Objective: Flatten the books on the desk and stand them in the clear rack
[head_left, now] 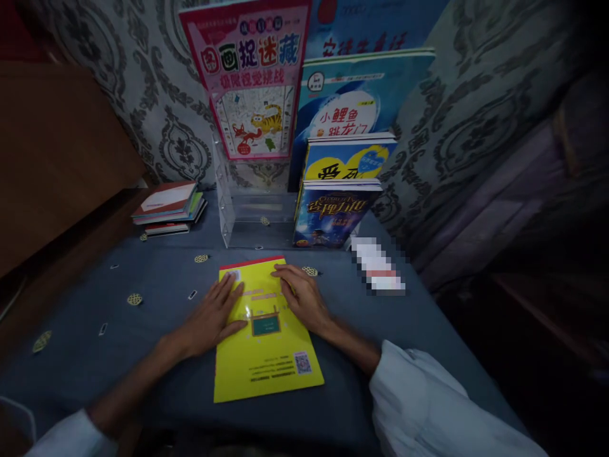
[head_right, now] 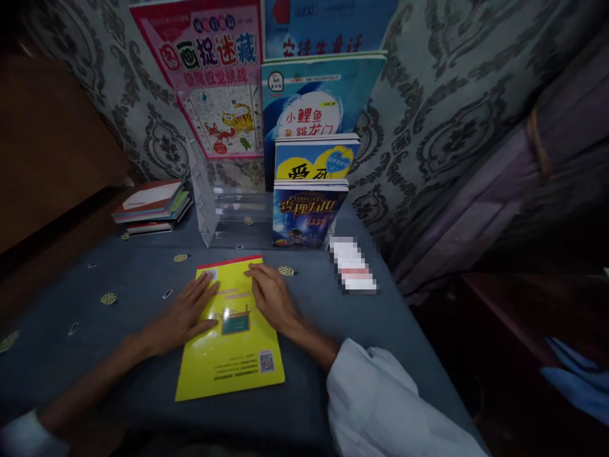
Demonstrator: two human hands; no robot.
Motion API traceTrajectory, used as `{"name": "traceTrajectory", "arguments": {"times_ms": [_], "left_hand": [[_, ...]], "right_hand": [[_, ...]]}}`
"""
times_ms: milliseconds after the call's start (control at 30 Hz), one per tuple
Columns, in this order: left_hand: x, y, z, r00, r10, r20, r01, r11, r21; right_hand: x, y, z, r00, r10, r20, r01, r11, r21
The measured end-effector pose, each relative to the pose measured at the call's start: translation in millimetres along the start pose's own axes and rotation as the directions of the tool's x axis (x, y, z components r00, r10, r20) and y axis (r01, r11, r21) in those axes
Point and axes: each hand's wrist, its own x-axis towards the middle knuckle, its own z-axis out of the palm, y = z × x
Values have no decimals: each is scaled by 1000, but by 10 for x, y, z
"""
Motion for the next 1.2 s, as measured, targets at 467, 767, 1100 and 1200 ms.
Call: {"name": "traceTrajectory", "arguments": {"times_ms": [467, 767, 1100, 1200], "left_hand": [[701, 157, -26, 988, 43, -149, -68, 983, -168], [679, 109, 140, 988, 32, -150, -50, 991, -121], [688, 76, 143, 987, 22, -159, -35, 996, -82], [698, 60, 126, 989, 15, -150, -28, 996, -88]], "right_hand": [[128, 43, 275, 963, -58, 264, 80, 994, -73], [-153, 517, -280, 974, 172, 144, -115, 935, -336], [-123, 617, -429, 988, 106, 112, -62, 937, -345], [-113, 647, -442, 991, 85, 105, -44, 937, -347]]}}
